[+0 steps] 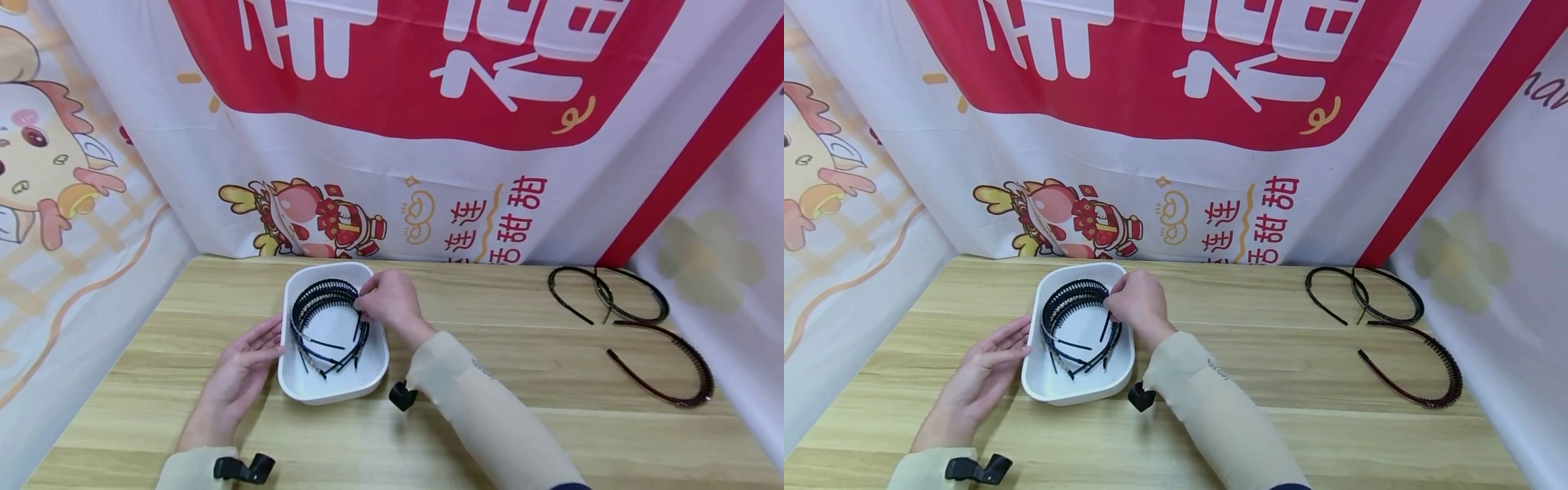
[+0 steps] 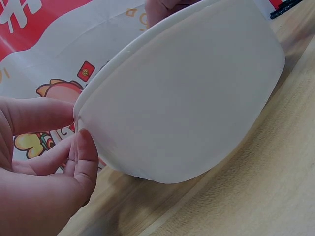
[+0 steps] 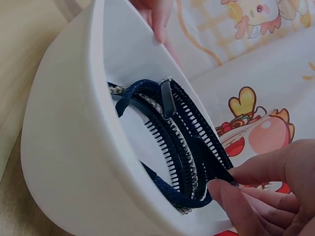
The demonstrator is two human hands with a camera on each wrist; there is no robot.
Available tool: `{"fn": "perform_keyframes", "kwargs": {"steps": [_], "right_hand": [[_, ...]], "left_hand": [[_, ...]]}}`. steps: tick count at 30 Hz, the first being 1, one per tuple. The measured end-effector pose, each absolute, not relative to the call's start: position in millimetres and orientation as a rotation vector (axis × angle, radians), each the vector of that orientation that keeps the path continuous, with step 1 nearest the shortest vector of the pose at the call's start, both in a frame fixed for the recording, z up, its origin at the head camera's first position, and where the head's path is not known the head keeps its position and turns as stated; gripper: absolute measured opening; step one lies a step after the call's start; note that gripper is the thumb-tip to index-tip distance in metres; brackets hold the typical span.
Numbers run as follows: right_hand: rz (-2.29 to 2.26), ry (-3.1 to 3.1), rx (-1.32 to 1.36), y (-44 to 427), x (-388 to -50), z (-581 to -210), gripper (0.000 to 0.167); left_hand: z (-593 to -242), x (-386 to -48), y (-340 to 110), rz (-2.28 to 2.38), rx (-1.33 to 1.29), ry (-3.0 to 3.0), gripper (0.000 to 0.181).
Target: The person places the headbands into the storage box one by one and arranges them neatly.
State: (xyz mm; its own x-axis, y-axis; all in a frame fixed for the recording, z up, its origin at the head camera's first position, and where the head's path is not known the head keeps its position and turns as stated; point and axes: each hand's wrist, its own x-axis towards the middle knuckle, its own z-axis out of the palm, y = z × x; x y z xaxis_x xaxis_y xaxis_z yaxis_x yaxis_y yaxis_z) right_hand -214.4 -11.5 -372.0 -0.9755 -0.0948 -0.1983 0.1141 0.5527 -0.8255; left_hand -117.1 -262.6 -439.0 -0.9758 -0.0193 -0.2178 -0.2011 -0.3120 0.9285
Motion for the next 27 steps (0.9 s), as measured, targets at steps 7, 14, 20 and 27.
{"fn": "perform_keyframes", "kwargs": {"steps": [7,14,20,27], "right_hand": [[-1.203,2.704,-0.081,-14.8,-212.7,-371.2,0.003],[-1.022,2.799,-0.111,-20.0,-212.5,-370.9,0.007],[-0.966,2.819,-0.116,-22.0,-214.8,-372.3,0.011],[-0.863,2.879,-0.144,-23.0,-217.0,-375.1,0.016]], "left_hand": [[-439.0,-116.4,-263.5,2.455,-0.272,1.761,0.067],[-439.4,-116.2,-263.5,2.455,-0.278,1.759,0.066],[-439.3,-116.2,-263.1,2.476,-0.259,1.751,0.059],[-438.7,-115.6,-262.4,2.495,-0.26,1.729,0.053]]}}
